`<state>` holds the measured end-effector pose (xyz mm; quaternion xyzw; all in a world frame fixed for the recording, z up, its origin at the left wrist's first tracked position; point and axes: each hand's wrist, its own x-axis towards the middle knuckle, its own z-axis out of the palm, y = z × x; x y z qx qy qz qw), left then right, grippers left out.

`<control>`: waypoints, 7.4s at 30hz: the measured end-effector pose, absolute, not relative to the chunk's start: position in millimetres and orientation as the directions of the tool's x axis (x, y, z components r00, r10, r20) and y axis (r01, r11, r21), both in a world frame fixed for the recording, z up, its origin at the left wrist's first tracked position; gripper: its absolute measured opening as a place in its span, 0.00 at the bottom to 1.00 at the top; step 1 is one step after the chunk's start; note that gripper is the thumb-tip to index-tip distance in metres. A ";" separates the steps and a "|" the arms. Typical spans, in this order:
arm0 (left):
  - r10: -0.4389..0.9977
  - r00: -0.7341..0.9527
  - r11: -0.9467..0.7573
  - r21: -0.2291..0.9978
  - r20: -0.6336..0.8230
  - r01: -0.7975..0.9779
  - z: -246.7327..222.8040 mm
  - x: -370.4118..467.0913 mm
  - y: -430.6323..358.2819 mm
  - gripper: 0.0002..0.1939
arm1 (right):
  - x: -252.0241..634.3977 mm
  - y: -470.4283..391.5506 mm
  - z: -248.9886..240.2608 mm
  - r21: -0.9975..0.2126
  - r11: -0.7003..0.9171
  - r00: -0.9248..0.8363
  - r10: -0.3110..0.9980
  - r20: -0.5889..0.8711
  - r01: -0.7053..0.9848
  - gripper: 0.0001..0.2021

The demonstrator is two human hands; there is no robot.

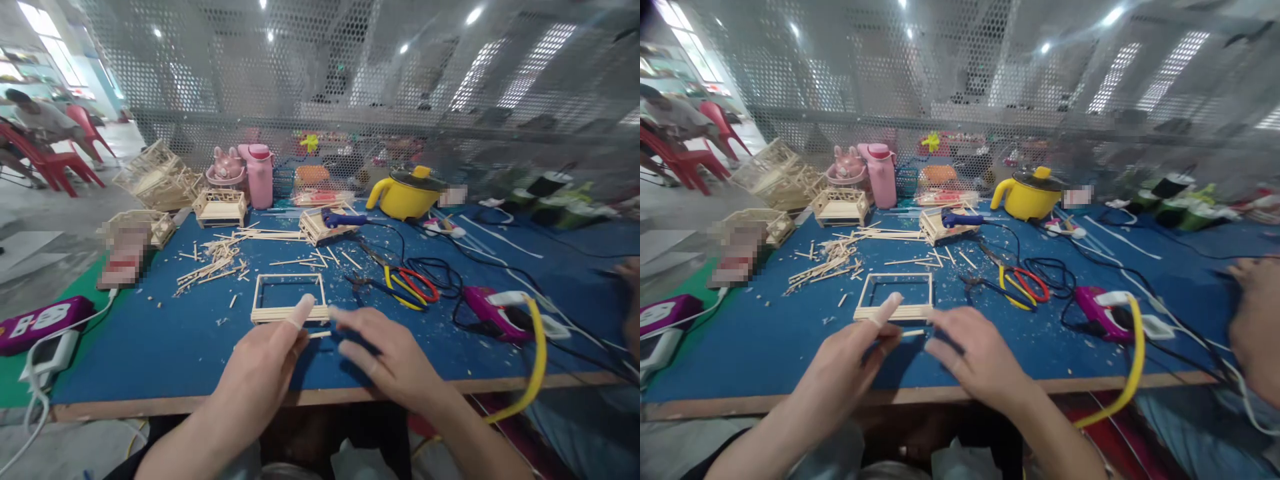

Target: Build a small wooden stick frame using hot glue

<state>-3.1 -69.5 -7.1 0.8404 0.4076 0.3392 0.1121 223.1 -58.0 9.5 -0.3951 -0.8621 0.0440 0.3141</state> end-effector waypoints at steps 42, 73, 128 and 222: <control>0.948 -0.077 -0.186 0.733 0.309 0.654 -36.2 -38.1 -49.7 0.14 | 208.9 -35.0 -1.0 -0.501 0.409 -0.382 0.910 0.162 0.763 0.20; 0.785 0.459 -0.508 0.009 0.416 0.861 -33.5 21.3 -57.0 0.25 | 201.0 -35.7 -9.0 -0.423 0.450 -0.389 0.893 0.226 0.787 0.18; 0.804 0.485 -0.520 0.013 0.344 0.854 -22.6 20.9 -48.6 0.24 | 293.7 153.5 67.1 -0.046 0.157 -0.154 0.986 0.066 0.986 0.21; 0.919 -0.123 -0.248 0.791 0.375 0.559 -28.2 -48.4 -70.5 0.12 | 274.6 -9.6 71.3 -0.443 0.292 -0.360 0.930 -0.076 0.848 0.20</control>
